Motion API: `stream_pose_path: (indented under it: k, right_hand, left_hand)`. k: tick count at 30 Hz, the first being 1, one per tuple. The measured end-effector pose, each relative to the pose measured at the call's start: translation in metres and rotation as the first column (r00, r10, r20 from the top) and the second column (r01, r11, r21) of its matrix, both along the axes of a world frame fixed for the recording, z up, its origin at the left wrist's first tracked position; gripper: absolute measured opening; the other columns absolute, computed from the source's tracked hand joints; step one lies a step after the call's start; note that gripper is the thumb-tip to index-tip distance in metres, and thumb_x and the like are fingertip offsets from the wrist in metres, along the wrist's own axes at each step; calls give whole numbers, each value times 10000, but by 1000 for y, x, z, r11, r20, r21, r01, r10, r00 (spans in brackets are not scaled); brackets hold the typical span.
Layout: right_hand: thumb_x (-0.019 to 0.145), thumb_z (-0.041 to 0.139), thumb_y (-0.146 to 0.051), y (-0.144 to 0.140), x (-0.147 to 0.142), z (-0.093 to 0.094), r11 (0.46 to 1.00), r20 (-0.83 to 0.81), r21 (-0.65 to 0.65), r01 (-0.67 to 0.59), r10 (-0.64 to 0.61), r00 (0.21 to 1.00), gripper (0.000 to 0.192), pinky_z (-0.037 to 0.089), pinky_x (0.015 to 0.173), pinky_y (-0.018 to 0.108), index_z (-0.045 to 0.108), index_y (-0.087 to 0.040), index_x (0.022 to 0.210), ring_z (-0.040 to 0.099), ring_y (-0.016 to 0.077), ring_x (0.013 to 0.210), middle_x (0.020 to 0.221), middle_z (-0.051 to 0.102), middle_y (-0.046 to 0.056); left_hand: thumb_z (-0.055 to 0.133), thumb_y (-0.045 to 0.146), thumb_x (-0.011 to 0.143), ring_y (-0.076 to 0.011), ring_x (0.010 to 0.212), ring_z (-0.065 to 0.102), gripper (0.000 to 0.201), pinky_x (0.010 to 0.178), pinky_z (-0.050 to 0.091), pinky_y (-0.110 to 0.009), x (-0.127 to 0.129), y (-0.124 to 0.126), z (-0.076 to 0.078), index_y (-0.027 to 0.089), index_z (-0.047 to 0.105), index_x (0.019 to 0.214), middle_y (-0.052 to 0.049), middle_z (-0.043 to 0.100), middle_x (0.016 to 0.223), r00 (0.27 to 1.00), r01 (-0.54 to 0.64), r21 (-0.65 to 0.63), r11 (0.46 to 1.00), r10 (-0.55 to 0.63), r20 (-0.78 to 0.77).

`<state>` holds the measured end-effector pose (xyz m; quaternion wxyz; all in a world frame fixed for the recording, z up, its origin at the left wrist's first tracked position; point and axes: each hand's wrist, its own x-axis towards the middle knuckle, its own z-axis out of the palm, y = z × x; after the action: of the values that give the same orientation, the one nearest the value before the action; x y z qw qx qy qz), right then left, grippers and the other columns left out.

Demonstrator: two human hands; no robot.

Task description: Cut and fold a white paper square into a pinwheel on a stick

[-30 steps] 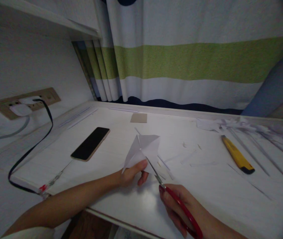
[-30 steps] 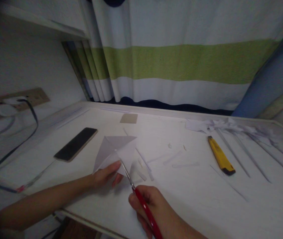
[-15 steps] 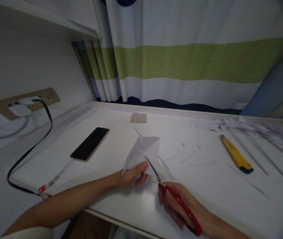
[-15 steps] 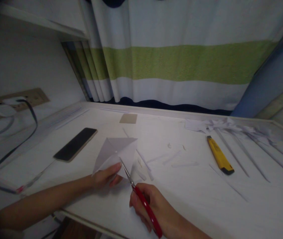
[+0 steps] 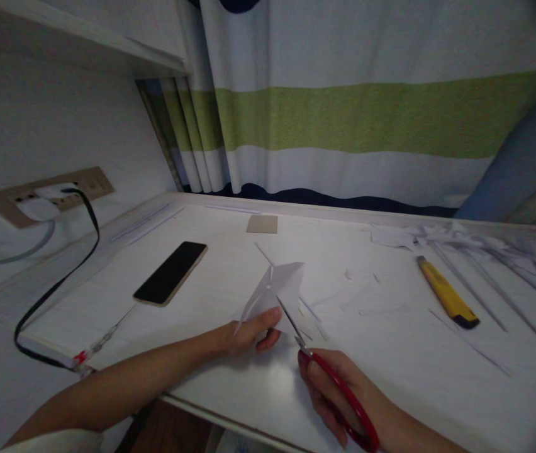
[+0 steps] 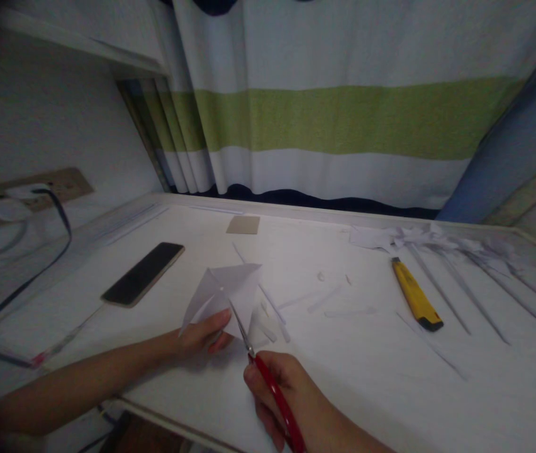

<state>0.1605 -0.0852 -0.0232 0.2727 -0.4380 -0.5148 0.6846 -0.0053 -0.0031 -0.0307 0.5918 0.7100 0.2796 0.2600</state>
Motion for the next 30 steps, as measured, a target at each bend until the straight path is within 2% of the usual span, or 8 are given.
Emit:
stream_pose_path:
  k: [8,13,19,23,30]
  right_hand:
    - [725,385,-612,1,2,-5,999,25,34,15,-16,1000,453,180,258,128,359,-176,606,278,21,246,345,310,-104]
    - [708,399,-622,2,2,2,999,1,41,-2,2,1000,455,224,295,141,367,-173,646,257,17,308,435,305,-96]
    - [668,388,-670,2,3,8,999,6,29,-35,35,999,500,206,321,149,361,-170,669,242,16,353,490,313,-85]
    - [677,377,-667,0,3,5,999,-7,27,-24,24,1000,497,220,329,149,359,-171,660,260,19,360,491,310,-85]
    - [730,373,-613,0,1,-2,1000,-53,0,2,-2,999,446,223,299,129,366,-174,652,269,14,321,455,307,-94]
  left_hand:
    - [230,559,794,-62,334,299,612,404,257,-215,-2,1,1,160,326,340,29,285,320,1000,27,4,1000,-27,-3]
    - [218,591,778,-61,330,293,615,392,254,-212,-1,1,0,163,325,349,32,283,324,999,39,-3,999,-39,-13]
    - [218,621,760,-62,329,284,618,379,230,-215,-3,1,5,162,340,366,32,292,334,991,113,-20,993,-114,-63]
    - [210,622,761,-67,355,314,617,414,264,-216,-4,2,7,160,344,374,30,305,349,986,142,-14,990,-143,-89]
    - [202,626,757,-62,347,284,614,397,242,-214,-3,0,12,164,321,371,40,277,344,983,144,-9,989,-144,-110]
